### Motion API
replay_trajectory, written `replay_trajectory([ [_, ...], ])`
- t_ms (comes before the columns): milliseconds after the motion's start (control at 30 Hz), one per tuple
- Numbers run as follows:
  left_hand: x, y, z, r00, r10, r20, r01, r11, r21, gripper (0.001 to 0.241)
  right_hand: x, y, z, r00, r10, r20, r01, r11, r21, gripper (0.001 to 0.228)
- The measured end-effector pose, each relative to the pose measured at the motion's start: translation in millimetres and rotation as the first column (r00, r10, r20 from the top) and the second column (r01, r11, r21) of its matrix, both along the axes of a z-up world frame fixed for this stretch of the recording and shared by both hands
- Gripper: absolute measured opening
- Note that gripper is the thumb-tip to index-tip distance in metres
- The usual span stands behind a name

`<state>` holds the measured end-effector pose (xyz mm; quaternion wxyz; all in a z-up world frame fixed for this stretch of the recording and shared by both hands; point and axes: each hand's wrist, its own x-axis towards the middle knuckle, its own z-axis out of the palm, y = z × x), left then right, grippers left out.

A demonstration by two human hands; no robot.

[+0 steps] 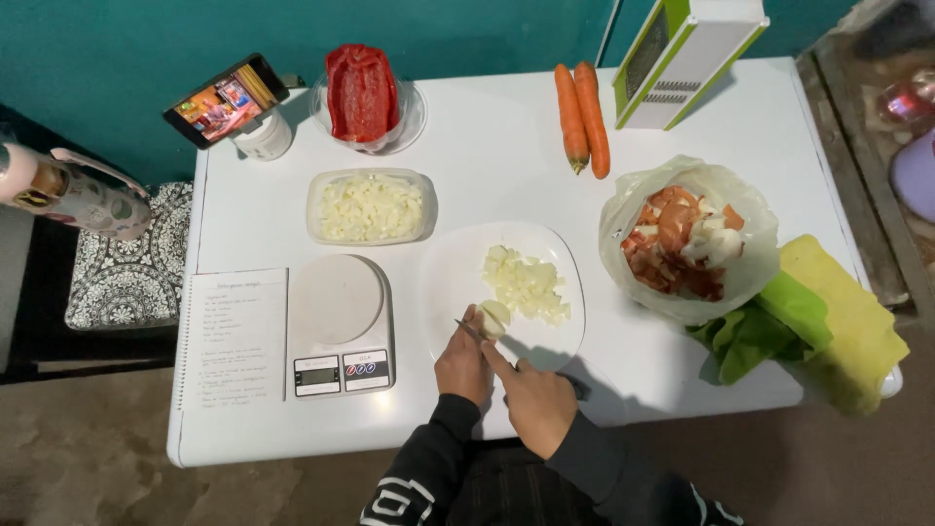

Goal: Chop onions on a plate using a knife and transfer the pieces into a container.

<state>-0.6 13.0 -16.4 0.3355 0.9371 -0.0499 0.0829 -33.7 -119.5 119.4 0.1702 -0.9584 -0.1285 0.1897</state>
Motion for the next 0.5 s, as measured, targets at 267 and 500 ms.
replay_trajectory([
  [267,0,0,3,1.000,-0.019,-0.019,0.019,1.000,0.001,0.049,3,0,4,1.000,0.005,-0.003,-0.005,1.000,0.001,0.082],
  [500,0,1,7,1.000,-0.023,-0.010,0.023,1.000,-0.018,0.052,1,-8,11,0.993,-0.117,-0.032,0.120,0.988,0.094,0.075],
])
